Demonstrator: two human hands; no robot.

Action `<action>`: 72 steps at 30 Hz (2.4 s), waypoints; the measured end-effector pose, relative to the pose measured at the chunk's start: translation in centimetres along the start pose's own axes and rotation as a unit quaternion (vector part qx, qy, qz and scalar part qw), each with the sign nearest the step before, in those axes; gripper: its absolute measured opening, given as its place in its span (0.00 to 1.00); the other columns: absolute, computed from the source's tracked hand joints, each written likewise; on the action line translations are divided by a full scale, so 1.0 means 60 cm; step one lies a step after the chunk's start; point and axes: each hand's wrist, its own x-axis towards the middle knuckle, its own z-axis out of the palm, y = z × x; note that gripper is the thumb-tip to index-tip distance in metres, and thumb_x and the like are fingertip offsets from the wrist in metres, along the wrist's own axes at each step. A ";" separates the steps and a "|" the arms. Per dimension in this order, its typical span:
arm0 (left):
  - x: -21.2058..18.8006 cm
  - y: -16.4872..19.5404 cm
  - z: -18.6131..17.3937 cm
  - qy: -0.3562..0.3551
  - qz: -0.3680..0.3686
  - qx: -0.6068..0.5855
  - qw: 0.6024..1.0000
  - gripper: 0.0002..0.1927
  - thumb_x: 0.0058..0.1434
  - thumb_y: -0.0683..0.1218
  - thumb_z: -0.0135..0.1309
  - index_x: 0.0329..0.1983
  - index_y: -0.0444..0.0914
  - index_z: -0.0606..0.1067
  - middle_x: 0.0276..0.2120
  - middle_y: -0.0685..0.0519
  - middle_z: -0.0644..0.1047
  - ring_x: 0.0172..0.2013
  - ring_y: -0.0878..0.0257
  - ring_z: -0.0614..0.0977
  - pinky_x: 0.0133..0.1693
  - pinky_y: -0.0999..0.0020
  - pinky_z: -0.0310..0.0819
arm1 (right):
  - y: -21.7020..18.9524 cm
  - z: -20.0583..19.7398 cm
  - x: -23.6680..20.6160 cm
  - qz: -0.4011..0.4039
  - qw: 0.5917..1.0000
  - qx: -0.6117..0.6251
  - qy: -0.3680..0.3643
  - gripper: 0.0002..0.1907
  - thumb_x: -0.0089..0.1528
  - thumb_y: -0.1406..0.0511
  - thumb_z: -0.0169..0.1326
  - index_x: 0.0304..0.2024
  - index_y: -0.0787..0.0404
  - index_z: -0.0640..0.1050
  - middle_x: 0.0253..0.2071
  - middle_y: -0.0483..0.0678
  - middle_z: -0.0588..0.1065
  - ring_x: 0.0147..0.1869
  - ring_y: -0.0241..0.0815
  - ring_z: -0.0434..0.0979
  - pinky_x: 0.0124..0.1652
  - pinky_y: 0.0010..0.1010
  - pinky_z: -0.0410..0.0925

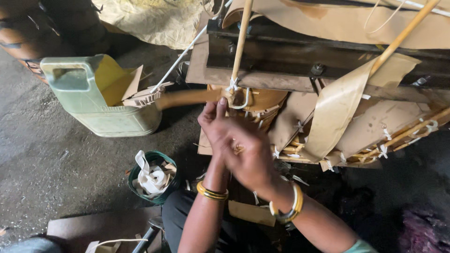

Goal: The person sits on the floor and repeatedly inserts thin wooden strips into slots on a wooden frame, pressing them into place. The person handles multiple strips one at a time, aligning and seating them into the structure.

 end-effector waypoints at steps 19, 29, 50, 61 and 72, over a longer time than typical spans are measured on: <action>-0.007 -0.023 0.018 0.048 0.133 0.338 0.930 0.13 0.70 0.44 0.54 0.52 0.32 0.80 0.44 0.48 0.80 0.45 0.65 0.79 0.47 0.68 0.75 | 0.145 0.054 0.011 0.143 0.975 -0.038 0.167 0.06 0.66 0.69 0.58 0.45 0.63 0.80 0.40 0.53 0.82 0.41 0.47 0.84 0.42 0.34 0.74; 0.064 0.030 -0.016 -0.166 -0.066 0.316 0.932 0.13 0.70 0.45 0.55 0.44 0.28 0.77 0.38 0.47 0.78 0.38 0.62 0.76 0.43 0.65 0.71 | 0.152 -0.028 0.007 0.182 0.974 -0.133 -0.025 0.19 0.61 0.68 0.59 0.55 0.58 0.79 0.31 0.52 0.79 0.29 0.48 0.80 0.32 0.37 0.70; 0.045 0.049 0.020 -0.094 0.140 0.570 0.804 0.13 0.62 0.46 0.60 0.46 0.34 0.77 0.35 0.40 0.79 0.35 0.46 0.82 0.41 0.54 0.73 | 0.102 -0.079 0.020 0.105 0.942 -0.292 -0.127 0.20 0.58 0.55 0.68 0.43 0.61 0.77 0.35 0.55 0.78 0.37 0.51 0.79 0.37 0.41 0.70; 0.022 0.067 0.039 -0.098 0.161 0.552 0.813 0.09 0.64 0.43 0.58 0.44 0.33 0.78 0.33 0.41 0.78 0.35 0.49 0.82 0.39 0.55 0.74 | 0.083 -0.121 0.028 0.264 0.925 -0.215 -0.169 0.18 0.60 0.53 0.63 0.41 0.59 0.80 0.19 0.46 0.77 0.19 0.40 0.77 0.23 0.34 0.67; -0.029 -0.097 -0.063 -0.063 0.230 0.475 0.847 0.16 0.68 0.48 0.53 0.56 0.37 0.72 0.44 0.53 0.75 0.45 0.63 0.75 0.50 0.66 0.71 | 0.034 0.034 0.037 0.064 0.960 -0.261 -0.073 0.12 0.67 0.61 0.55 0.30 0.60 0.77 0.18 0.49 0.75 0.20 0.46 0.78 0.23 0.37 0.70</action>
